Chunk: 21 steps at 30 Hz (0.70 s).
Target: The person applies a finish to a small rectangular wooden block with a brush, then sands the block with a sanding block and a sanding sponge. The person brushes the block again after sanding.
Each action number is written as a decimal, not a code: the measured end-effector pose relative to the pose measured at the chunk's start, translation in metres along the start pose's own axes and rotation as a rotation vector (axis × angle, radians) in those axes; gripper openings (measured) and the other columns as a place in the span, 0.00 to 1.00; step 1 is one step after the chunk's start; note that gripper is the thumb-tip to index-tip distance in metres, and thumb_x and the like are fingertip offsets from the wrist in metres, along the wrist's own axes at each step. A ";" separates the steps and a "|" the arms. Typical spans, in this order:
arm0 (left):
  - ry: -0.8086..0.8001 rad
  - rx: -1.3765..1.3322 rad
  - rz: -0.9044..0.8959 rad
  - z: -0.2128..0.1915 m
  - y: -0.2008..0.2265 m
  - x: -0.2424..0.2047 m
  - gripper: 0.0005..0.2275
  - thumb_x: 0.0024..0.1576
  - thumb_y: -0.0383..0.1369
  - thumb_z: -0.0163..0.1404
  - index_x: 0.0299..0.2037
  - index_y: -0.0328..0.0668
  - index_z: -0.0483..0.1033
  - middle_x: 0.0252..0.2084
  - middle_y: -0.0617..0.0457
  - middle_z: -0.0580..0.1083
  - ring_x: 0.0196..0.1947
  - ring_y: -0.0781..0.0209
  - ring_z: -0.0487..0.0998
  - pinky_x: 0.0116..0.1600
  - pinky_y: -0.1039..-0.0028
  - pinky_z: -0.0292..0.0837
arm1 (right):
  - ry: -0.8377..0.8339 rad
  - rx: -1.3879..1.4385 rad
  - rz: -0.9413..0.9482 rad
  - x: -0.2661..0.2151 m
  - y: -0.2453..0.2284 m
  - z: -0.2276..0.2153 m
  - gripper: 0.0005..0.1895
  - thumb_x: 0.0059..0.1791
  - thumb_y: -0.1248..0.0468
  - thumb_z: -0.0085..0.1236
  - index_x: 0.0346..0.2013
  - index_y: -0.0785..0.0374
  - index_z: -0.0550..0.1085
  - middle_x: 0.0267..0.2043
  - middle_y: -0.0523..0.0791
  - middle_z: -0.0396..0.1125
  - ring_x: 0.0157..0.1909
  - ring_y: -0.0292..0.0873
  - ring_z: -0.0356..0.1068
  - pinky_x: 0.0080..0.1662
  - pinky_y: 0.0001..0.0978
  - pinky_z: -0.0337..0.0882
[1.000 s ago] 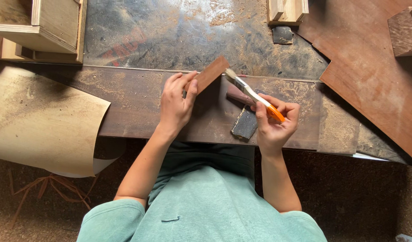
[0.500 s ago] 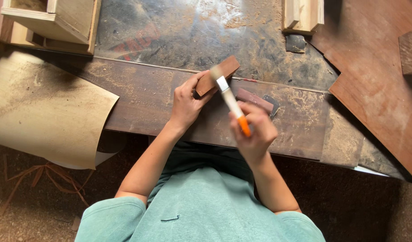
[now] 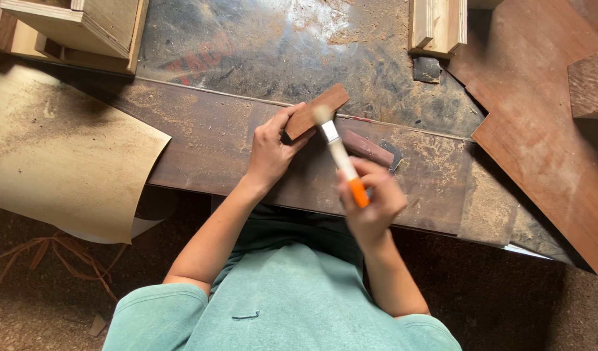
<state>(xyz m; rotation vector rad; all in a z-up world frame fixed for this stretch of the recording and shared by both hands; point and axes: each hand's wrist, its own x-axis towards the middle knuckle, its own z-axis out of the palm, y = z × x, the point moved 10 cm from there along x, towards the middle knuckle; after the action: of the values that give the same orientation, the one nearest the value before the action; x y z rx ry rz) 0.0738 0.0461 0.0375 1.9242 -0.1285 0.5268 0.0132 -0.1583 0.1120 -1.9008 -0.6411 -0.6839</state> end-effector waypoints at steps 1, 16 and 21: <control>-0.006 -0.029 -0.041 0.002 -0.004 -0.001 0.22 0.56 0.33 0.64 0.60 0.41 0.74 0.51 0.43 0.80 0.51 0.48 0.84 0.53 0.65 0.80 | -0.097 -0.022 -0.069 -0.005 -0.017 0.011 0.13 0.49 0.70 0.66 0.31 0.66 0.67 0.42 0.55 0.74 0.42 0.45 0.77 0.43 0.34 0.77; 0.039 -0.263 -0.082 -0.008 -0.010 -0.003 0.25 0.56 0.33 0.63 0.61 0.32 0.68 0.55 0.40 0.75 0.56 0.53 0.78 0.59 0.65 0.75 | 0.270 -0.220 0.065 0.012 0.044 -0.040 0.14 0.52 0.70 0.69 0.35 0.66 0.68 0.40 0.51 0.77 0.33 0.37 0.73 0.35 0.26 0.70; 0.072 -0.370 -0.299 -0.007 -0.038 -0.013 0.20 0.59 0.36 0.60 0.57 0.32 0.75 0.47 0.50 0.80 0.46 0.63 0.82 0.50 0.74 0.79 | 0.058 -0.132 0.028 -0.002 0.009 0.001 0.14 0.50 0.70 0.69 0.34 0.65 0.67 0.42 0.52 0.76 0.35 0.40 0.77 0.38 0.30 0.76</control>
<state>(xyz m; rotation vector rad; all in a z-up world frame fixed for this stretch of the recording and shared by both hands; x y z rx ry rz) 0.0725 0.0655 0.0018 1.5270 0.1019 0.3422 0.0179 -0.1615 0.1045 -1.9990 -0.5430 -0.7772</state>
